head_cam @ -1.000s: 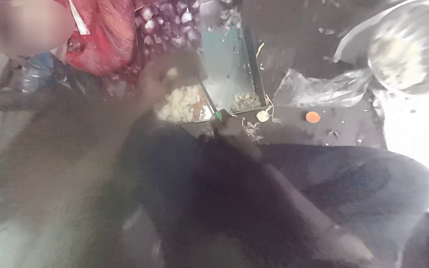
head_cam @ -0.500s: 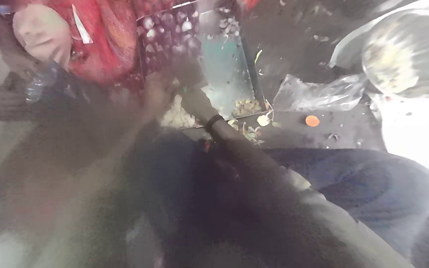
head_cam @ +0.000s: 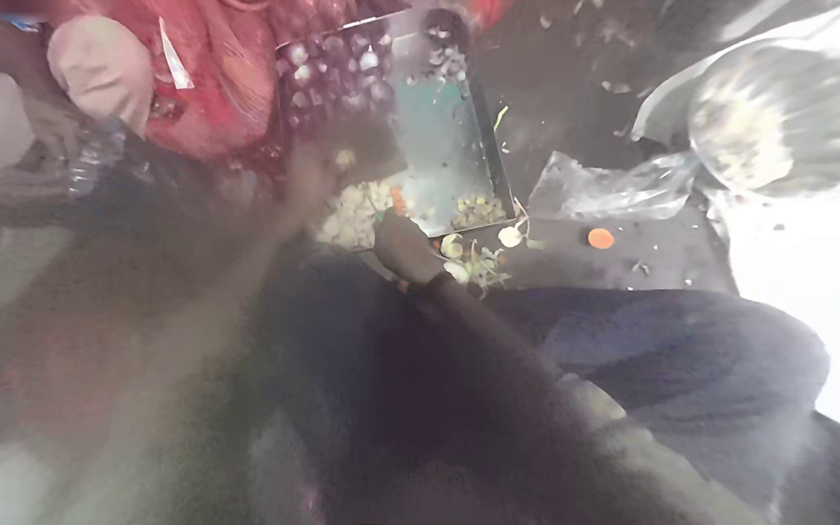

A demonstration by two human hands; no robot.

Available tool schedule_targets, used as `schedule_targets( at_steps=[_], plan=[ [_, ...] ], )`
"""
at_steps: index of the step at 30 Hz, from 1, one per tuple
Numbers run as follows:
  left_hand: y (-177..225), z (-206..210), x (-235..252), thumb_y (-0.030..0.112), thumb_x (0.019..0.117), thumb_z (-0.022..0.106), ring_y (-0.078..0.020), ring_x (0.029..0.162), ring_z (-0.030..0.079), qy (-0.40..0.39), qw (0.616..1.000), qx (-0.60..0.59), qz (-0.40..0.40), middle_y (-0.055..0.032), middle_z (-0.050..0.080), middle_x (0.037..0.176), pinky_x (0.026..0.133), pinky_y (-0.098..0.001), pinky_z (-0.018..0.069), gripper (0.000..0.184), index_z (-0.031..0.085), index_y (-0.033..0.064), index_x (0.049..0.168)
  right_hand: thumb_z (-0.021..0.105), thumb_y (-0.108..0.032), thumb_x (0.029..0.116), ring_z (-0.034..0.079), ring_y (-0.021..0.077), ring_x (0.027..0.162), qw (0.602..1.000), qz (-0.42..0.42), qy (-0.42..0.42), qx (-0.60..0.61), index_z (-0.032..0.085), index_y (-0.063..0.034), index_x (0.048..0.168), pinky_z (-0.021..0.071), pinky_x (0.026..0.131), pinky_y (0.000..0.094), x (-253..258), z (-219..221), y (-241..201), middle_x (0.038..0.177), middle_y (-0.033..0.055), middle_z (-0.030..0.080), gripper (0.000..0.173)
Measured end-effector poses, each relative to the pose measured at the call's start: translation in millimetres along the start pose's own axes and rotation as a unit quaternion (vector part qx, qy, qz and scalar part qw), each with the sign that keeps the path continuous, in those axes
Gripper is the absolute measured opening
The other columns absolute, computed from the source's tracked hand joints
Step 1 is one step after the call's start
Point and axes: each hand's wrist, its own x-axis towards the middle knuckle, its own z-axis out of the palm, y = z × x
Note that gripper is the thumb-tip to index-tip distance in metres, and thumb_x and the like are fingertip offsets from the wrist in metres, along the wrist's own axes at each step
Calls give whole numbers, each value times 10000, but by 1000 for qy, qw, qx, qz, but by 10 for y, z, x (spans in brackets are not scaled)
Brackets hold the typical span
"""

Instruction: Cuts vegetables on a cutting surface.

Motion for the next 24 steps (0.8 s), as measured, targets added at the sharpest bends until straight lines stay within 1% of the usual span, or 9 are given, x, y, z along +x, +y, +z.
schedule_targets(
  at_steps=[3, 6, 9, 13, 15, 18, 20, 22, 24],
  plan=[
    [-19, 17, -33, 200, 951, 708, -341, 1094, 706, 23, 999, -12, 20, -187, 744, 1127, 1022, -553, 527, 240, 757, 28, 1112, 542, -320, 1033, 703, 376, 767, 1000, -7, -15, -25, 547, -44, 1214, 570, 615, 562, -22, -3, 27, 896, 190, 673, 330],
    [43, -33, -33, 190, 979, 656, -377, 1101, 689, 2, 1000, 9, 6, -212, 728, 1129, 1013, -589, 511, 250, 739, 18, 1140, 514, -322, 1063, 715, 399, 883, 998, -4, -32, -50, 525, 1, 1280, 583, 712, 577, -78, -24, 35, 992, 221, 681, 390],
    [101, -79, -24, 185, 994, 644, -377, 1156, 663, -14, 1000, 12, 3, -211, 704, 1198, 1044, -576, 494, 283, 721, 44, 1227, 469, -367, 1081, 717, 382, 821, 1000, 2, -4, -28, 533, -18, 1242, 588, 668, 567, -76, -3, 139, 932, 202, 680, 389],
    [3, -56, -72, 145, 993, 629, -366, 1154, 674, -5, 1000, 0, 4, -202, 719, 1193, 1056, -570, 488, 262, 728, 32, 1208, 480, -417, 1065, 706, 371, 779, 1000, -7, 22, 11, 540, -71, 1260, 576, 632, 573, -62, -59, 221, 890, 182, 675, 402],
    [-41, -35, -94, 139, 1002, 623, -358, 1191, 666, -3, 1000, -12, -1, -193, 718, 1226, 1086, -555, 478, 262, 733, 30, 1213, 462, -424, 1081, 704, 372, 792, 997, -40, 67, 23, 565, -76, 1247, 576, 632, 569, -77, -98, 217, 895, 179, 672, 399],
    [-135, 48, -85, 154, 1003, 633, -343, 1262, 631, 13, 1000, -24, 15, -174, 703, 1280, 1128, -533, 453, 255, 740, 45, 1207, 521, -403, 1057, 706, 385, 808, 993, -62, 97, 24, 575, -55, 1234, 581, 640, 581, -32, -115, 138, 918, 196, 670, 394],
    [-171, 67, -68, 166, 999, 638, -339, 1278, 618, 14, 999, -26, 21, -168, 698, 1292, 1139, -535, 440, 251, 742, 54, 1198, 507, -368, 1069, 700, 422, 872, 994, -74, 75, 25, 571, -12, 1236, 573, 688, 616, 99, -247, -69, 965, 236, 665, 398],
    [-165, 48, -62, 160, 997, 633, -332, 1255, 634, 15, 999, -28, 27, -160, 704, 1279, 1120, -535, 457, 241, 743, 49, 1180, 436, -340, 1086, 705, 380, 954, 995, -82, 52, -14, 640, 0, 1148, 571, 768, 585, 297, -343, -273, 1024, 217, 689, 401],
    [-104, 12, -99, 146, 1005, 622, -357, 1250, 636, 11, 999, -27, 28, -182, 702, 1281, 1118, -566, 443, 252, 739, 38, 1201, 439, -277, 1096, 698, 384, 1049, 991, -113, 59, -50, 659, 26, 1178, 570, 843, 572, 125, -461, -422, 1130, 235, 693, 384]
  ],
)
